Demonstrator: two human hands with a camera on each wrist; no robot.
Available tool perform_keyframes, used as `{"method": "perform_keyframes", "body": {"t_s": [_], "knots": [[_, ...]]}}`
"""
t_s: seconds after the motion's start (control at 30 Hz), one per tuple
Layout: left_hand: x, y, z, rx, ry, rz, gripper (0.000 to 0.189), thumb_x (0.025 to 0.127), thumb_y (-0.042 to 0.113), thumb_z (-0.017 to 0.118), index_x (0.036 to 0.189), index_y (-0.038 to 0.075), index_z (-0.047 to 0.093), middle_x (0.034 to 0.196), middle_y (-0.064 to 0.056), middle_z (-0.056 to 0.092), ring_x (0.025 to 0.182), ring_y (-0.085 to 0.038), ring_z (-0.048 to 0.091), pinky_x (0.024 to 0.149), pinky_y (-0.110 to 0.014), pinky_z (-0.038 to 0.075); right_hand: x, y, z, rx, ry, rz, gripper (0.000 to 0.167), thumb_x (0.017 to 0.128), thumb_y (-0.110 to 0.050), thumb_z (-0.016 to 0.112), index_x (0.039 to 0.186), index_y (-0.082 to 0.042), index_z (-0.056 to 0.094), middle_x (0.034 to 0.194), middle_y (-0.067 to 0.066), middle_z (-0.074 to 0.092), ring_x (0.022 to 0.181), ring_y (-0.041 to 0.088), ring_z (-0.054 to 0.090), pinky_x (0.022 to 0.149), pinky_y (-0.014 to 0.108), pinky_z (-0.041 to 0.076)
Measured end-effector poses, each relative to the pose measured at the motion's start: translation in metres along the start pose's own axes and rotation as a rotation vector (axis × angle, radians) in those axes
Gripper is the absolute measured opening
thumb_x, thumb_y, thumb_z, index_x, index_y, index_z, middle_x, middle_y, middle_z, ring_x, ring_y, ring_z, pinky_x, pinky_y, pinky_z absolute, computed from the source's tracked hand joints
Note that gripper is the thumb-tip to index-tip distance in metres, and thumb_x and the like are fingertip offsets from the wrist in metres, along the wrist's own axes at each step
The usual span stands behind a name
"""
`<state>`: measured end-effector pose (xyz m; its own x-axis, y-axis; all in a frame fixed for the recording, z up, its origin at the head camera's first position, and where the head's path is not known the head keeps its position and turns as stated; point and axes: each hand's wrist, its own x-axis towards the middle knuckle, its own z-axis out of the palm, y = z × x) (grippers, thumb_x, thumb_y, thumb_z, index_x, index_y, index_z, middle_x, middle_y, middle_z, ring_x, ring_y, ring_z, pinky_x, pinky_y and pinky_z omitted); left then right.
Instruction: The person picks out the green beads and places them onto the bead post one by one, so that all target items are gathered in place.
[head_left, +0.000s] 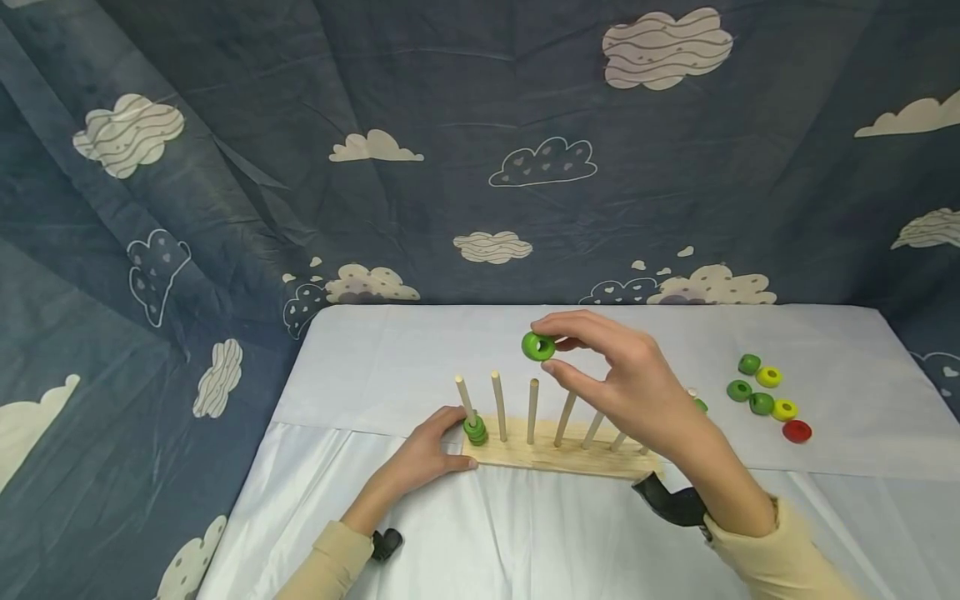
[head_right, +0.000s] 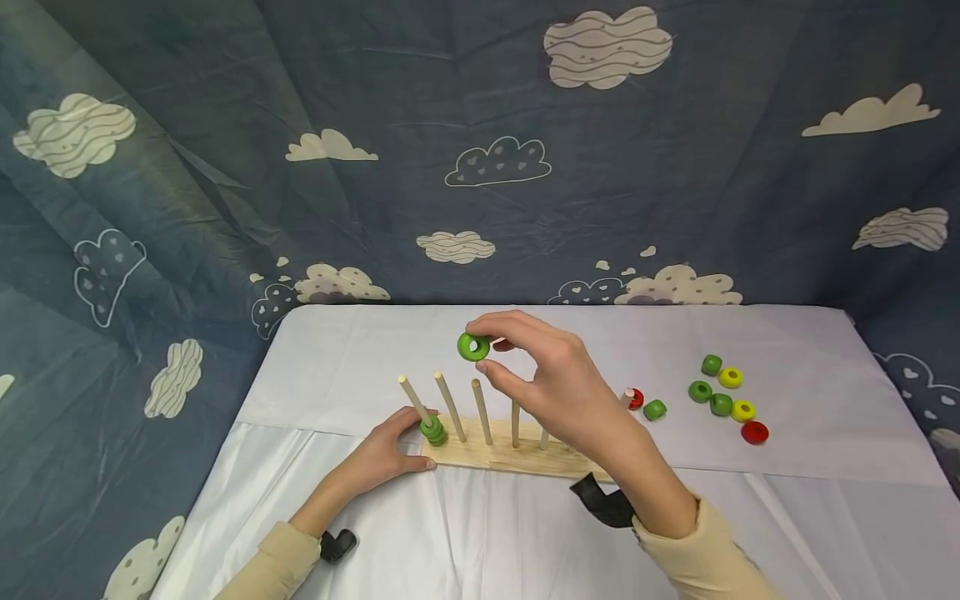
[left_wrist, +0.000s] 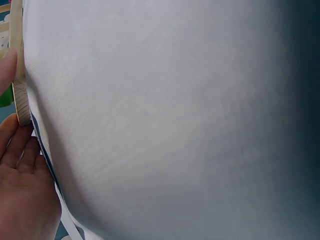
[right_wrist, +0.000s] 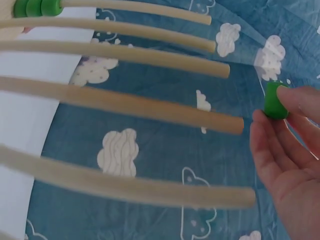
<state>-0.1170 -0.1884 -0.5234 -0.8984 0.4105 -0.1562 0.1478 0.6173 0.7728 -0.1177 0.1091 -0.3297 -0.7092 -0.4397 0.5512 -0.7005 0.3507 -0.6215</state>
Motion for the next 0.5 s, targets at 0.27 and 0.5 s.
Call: {"method": "perform_keyframes", "body": {"t_s": [0.27,0.5], "knots": [[0.0,0.0,0.0,0.009,-0.002,-0.011,0.074,0.079,0.032,0.083,0.143,0.016,0.049,0.142,0.004,0.049,0.137,-0.02,0.039,0.114,-0.041,0.031,0.007,-0.002,0.014,0.058,-0.053,-0.004,0.045,0.084,0.001,0.076,0.124,-0.015,0.065,0.123,-0.007,0.063,0.104,0.008,0.062,0.088,0.025,0.052],[0.0,-0.002,0.0,-0.012,0.001,0.005,0.074,0.079,0.033,0.083,0.143,0.014,0.049,0.141,0.002,0.05,0.137,-0.022,0.04,0.113,-0.044,0.031,0.013,-0.001,0.027,0.051,-0.083,0.017,0.043,0.086,0.0,0.074,0.124,-0.017,0.064,0.123,-0.009,0.062,0.104,0.009,0.061,0.09,0.03,0.052]]}}
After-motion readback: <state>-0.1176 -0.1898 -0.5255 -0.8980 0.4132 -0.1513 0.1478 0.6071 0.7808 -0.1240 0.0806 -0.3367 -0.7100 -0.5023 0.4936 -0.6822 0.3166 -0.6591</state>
